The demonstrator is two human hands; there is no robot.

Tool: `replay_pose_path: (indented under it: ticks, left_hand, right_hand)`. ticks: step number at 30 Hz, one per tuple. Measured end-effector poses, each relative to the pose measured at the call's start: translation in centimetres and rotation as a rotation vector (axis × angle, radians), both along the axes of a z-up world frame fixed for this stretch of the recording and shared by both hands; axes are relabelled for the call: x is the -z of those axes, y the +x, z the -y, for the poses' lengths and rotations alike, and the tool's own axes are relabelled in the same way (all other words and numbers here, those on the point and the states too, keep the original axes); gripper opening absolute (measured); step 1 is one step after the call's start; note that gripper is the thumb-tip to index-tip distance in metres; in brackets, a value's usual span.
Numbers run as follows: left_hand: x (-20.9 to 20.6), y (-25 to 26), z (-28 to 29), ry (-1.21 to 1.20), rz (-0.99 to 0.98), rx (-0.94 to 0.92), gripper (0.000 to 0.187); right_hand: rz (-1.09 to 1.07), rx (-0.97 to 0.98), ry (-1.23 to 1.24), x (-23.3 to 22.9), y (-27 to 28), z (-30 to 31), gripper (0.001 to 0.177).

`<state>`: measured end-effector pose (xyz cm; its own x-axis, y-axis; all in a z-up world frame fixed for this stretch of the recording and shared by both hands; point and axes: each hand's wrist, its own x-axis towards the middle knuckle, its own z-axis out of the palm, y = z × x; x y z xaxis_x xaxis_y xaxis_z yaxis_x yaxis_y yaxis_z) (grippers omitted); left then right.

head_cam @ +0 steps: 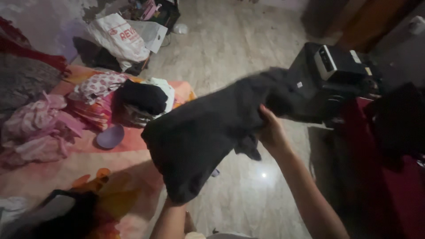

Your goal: The person folds several pieces of clothing by hand on a bed, including a patterned cloth, a black garment, and a white shirt. Each item is smoothed, folded into a compact shape, and placed in a growing stack.

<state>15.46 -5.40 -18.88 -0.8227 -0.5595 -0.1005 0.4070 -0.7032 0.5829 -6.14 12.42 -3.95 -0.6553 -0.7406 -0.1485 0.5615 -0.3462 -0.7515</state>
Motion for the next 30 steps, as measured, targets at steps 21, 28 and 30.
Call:
replay_pose_path:
  ticks: [21,28,30]
  left_hand:
    - [1.9,6.4,11.9,0.041,0.023,-0.06,0.097]
    - [3.7,6.3,15.1,0.456,0.17,0.002,0.1]
    - [2.6,2.6,14.7,0.54,0.258,0.069,0.101]
  right_hand:
    - [0.534,0.039,-0.166,11.0,4.7,16.1,0.056]
    - [0.236,0.035,-0.233,7.9,0.4,20.2,0.034]
    - [0.224,0.078,-0.062,7.0,3.1,22.4,0.044]
